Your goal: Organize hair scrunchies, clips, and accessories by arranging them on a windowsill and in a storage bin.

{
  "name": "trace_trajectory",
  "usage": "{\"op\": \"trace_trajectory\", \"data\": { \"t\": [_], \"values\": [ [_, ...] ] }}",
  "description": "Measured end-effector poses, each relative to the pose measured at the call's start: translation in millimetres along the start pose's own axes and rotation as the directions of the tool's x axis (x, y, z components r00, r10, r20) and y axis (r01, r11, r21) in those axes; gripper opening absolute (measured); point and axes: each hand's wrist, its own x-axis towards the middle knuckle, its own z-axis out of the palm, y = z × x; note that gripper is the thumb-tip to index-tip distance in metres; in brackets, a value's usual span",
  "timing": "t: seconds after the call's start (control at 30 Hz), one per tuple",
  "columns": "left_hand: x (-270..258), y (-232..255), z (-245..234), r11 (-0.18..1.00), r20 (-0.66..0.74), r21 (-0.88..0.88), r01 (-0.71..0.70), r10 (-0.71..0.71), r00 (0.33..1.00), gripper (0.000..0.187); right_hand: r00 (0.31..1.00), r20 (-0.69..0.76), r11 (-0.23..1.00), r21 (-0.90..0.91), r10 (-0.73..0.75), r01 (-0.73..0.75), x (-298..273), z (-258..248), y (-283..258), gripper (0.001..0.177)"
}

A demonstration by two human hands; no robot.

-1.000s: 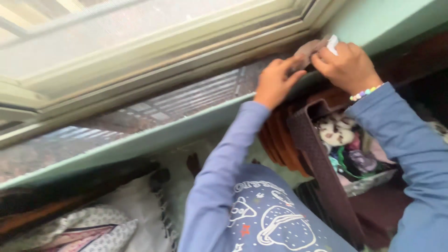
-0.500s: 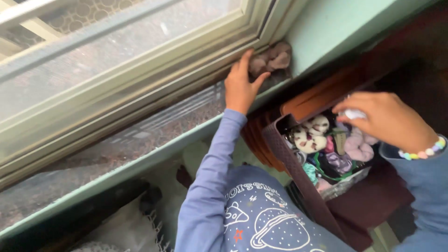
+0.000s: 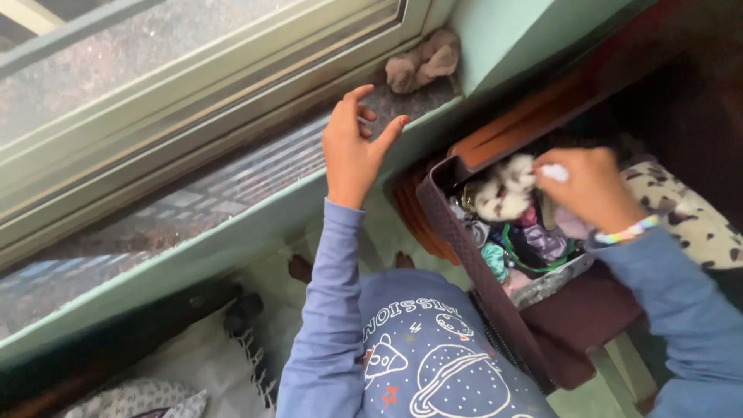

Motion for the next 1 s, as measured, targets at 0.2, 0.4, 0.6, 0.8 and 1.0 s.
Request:
{"op": "trace_trajectory", "data": {
  "t": [0.2, 0.4, 0.6, 0.8, 1.0],
  "values": [
    [-23.0, 3.8, -32.8, 0.986, -0.006, -0.16, 0.035, -0.037, 0.999, 0.045, 0.953, 0.228, 0.919, -0.38, 0.199, -0.101, 20.9, 30.3, 21.3, 0.059],
    [-45.7, 0.9, -72.0, 0.971, -0.008, -0.222, 0.089, -0.093, 0.996, 0.034, 0.974, 0.193, 0.97, -0.232, 0.116, -0.07, 20.3, 25.5, 37.9, 0.048],
    [-73.6, -34.2, -105.2, 0.965, -0.093, -0.233, 0.119, -0.144, 0.985, 0.029, 0.919, 0.37, 0.961, -0.179, -0.134, 0.211, 0.5, 11.7, 32.3, 0.048],
    [-81.5, -53.7, -130.4, 0.916, -0.136, -0.302, 0.265, -0.316, 0.939, 0.025, 0.949, 0.239, 0.936, -0.232, -0.208, 0.264, -1.2, -54.9, -35.3, 0.029],
    [-49.3, -40.5, -80.1, 0.843, 0.21, -0.438, 0.313, -0.243, 0.947, 0.036, 0.776, -0.146, 0.782, -0.249, -0.613, 0.571, 67.3, -2.2, -186.9, 0.033]
  ]
}}
